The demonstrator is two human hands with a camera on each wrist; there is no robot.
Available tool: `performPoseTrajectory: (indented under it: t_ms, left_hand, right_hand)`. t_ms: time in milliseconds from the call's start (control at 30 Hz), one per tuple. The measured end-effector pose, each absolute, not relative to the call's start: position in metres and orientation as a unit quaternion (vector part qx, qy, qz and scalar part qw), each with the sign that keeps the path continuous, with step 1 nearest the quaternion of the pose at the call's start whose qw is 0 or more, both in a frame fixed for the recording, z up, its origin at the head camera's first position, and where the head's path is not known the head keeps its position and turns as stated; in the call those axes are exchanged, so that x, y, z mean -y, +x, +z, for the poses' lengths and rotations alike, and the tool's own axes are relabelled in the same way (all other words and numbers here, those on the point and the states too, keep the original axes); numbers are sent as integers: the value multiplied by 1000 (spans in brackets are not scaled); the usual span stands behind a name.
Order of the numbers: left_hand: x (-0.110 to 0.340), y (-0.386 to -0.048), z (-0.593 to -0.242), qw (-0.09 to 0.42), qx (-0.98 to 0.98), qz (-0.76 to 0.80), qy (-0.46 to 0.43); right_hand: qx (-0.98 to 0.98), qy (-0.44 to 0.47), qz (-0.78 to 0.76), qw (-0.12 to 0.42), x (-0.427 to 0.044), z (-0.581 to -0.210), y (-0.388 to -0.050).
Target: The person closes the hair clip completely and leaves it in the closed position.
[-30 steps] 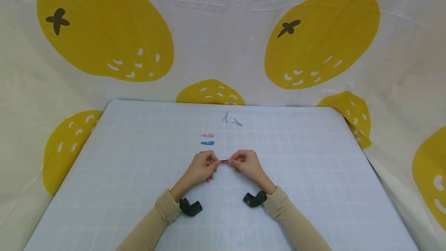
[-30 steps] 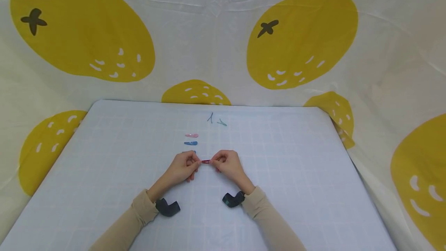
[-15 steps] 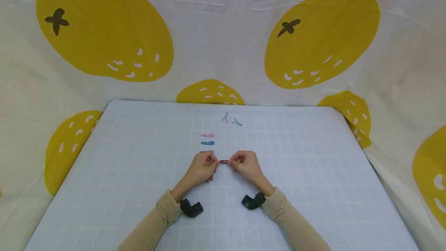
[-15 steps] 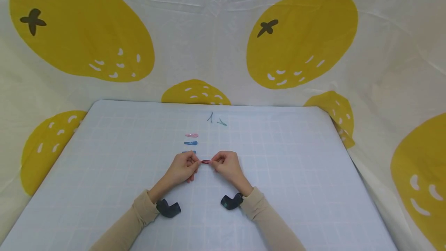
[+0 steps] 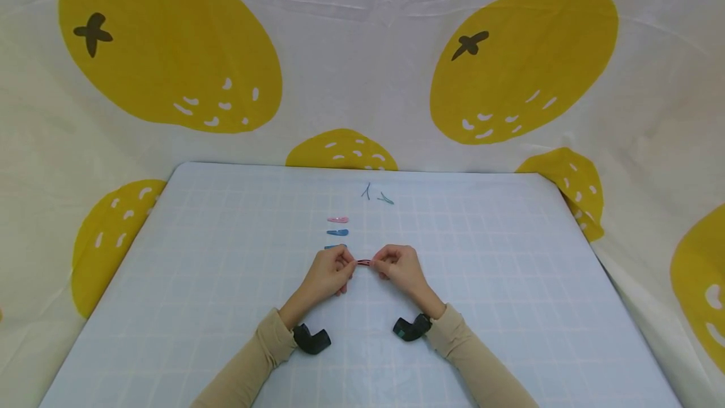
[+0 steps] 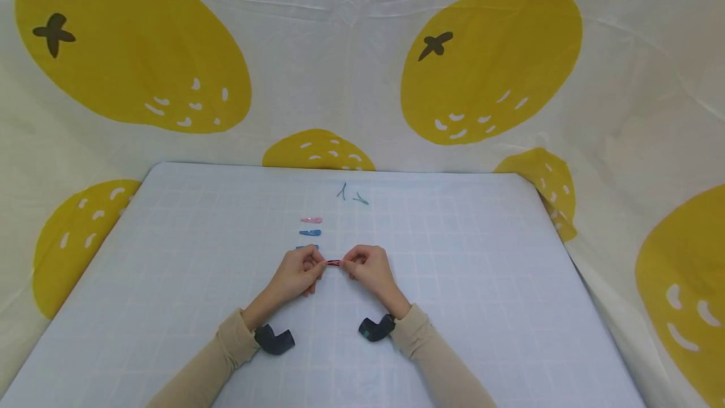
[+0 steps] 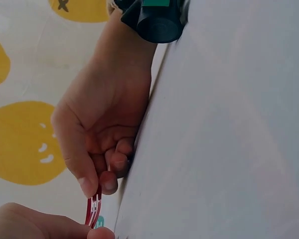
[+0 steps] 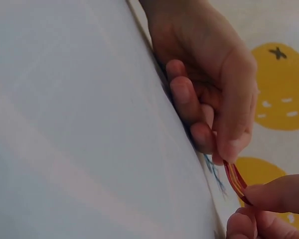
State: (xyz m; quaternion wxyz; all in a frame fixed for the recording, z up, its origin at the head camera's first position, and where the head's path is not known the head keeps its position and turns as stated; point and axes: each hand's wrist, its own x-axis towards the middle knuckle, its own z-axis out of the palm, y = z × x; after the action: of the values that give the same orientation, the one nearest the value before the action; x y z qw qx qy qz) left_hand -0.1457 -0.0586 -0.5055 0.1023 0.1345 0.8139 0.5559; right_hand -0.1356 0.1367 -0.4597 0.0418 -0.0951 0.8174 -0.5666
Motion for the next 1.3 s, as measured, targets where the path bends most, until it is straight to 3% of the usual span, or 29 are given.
performPoseTrajectory:
  t_ms: [633, 1067, 1300]
  left_hand:
    - [59, -148, -514, 89, -782, 602, 138]
    - [57, -147, -513, 47, -759, 633, 142]
    - [55, -144, -504, 15, -766, 625, 148]
  right_hand:
    - [-777, -128, -615, 42, -141, -469, -140]
    - [-743, -149, -651, 29, -143, -472, -140]
    - [-730, -99, -674, 54, -147, -495, -151]
